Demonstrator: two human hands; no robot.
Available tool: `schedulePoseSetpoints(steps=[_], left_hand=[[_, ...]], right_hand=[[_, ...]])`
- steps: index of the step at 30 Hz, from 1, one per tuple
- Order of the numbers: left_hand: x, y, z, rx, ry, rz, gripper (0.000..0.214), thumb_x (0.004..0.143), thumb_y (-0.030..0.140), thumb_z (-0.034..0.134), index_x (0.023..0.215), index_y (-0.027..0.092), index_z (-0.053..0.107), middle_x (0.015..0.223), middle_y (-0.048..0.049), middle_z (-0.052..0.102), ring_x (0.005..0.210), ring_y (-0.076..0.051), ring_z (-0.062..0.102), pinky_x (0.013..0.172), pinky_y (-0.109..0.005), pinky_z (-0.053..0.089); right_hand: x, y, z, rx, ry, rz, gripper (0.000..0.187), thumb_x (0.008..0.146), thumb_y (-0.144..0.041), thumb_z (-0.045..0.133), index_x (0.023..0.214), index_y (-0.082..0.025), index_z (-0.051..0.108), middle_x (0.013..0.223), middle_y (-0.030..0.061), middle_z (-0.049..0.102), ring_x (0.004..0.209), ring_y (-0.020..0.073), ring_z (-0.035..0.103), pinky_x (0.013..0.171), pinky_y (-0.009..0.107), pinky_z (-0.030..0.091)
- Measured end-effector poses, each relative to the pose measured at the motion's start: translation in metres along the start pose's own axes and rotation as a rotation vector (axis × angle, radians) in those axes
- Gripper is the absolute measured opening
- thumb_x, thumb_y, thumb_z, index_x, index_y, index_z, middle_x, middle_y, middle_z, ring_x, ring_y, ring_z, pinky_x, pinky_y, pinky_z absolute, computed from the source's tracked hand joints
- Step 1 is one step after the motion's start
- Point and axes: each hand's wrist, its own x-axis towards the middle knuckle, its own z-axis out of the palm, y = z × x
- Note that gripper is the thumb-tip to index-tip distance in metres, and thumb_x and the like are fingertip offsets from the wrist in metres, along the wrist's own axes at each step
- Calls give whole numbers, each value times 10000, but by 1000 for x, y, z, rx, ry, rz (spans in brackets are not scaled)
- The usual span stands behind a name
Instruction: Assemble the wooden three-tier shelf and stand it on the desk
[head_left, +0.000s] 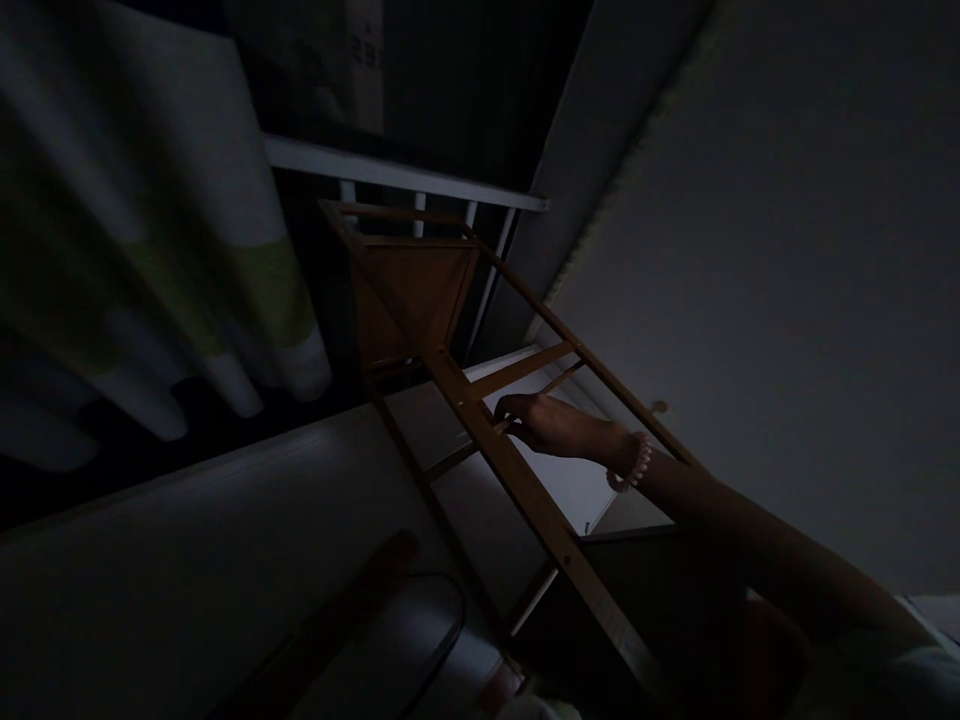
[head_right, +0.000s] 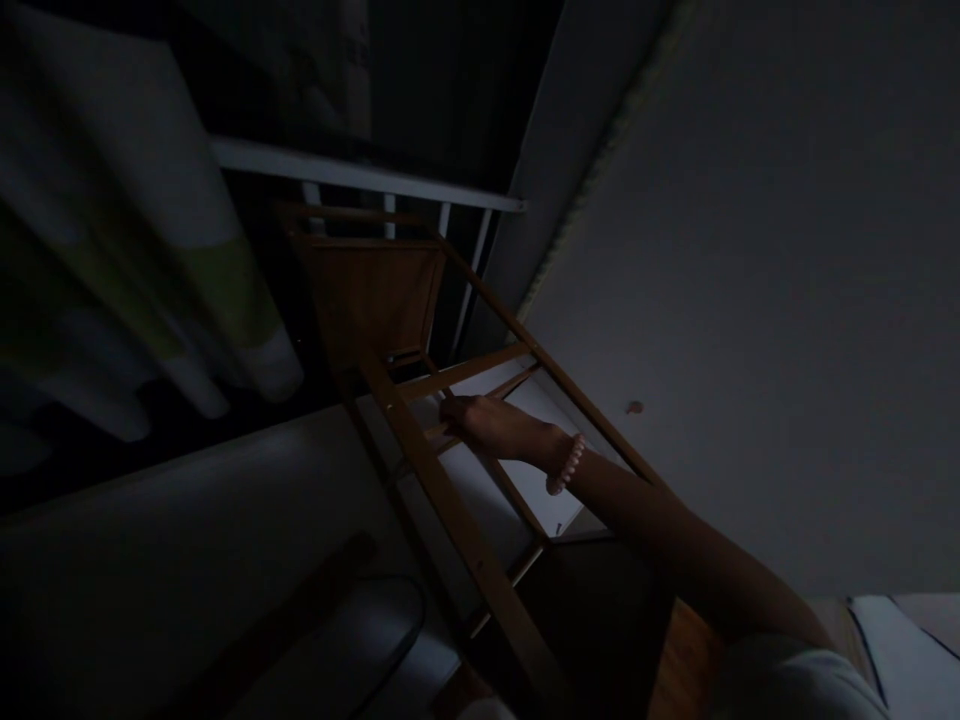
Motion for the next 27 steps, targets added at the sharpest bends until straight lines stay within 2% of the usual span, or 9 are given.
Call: schedulePoseSetpoints(steps=[2,5,6,9,12,17,21,24,27], left_hand=[[1,12,-19,6,139,-33,401,777,229,274,895,182,654,972,-100,650,924,-205,592,806,-322,483],[5,40,-61,-85,417,-125,337,830,296,307,900,193,620,925,-69,639,880,-169,592,795,-290,489],[6,50,-77,-114,475,-149,310,833,320,337,864,187,615,893,-64,634,845,-163,596,775,-279,493],[9,79,-117,-175,597,-108,245,809,343,427,827,166,597,838,-60,615,795,-158,591,746,-261,491],[10,103,-144,-224,702,-72,193,784,327,495,825,166,592,817,-44,603,768,-139,584,714,-230,486],[22,145,-179,-327,801,-91,170,761,312,555,850,177,606,845,-24,610,769,-119,583,699,-212,483],[40,179,-206,-342,850,0,162,747,307,580,840,179,616,819,-13,606,696,-103,578,660,-215,484],[50,192,-216,-351,821,64,145,753,290,578,837,180,619,820,-10,605,721,-100,579,666,-206,476],[57,192,-217,-380,781,80,124,763,272,566,822,173,613,824,-8,606,763,-98,572,699,-198,463]], right_hand=[[2,4,2,-7,14,-28,113,858,-130,419,869,-109,529,823,78,599,710,120,543,602,211,371],[10,8,5,-51,53,-32,102,848,-123,439,870,-106,537,823,82,604,714,129,549,607,221,375],[13,9,6,-63,66,-29,102,841,-111,445,873,-103,541,829,86,606,719,133,553,604,223,377],[21,11,7,-68,100,-27,125,831,-77,438,863,-88,558,864,107,613,760,148,569,615,226,401],[25,12,9,-36,138,-60,183,851,-73,400,938,-86,560,952,121,609,860,154,574,706,236,434],[23,17,14,-79,130,-50,248,871,-95,374,1082,-101,504,1009,123,592,877,153,576,747,265,453],[22,18,21,-58,160,-66,243,884,-164,388,1097,-86,473,992,137,592,844,158,577,716,270,459],[24,19,26,-16,232,-106,246,899,-240,378,1042,-86,507,952,130,603,845,158,574,719,264,452],[30,22,32,40,309,-87,277,908,-280,365,981,-99,561,916,112,624,834,152,583,726,251,442]])
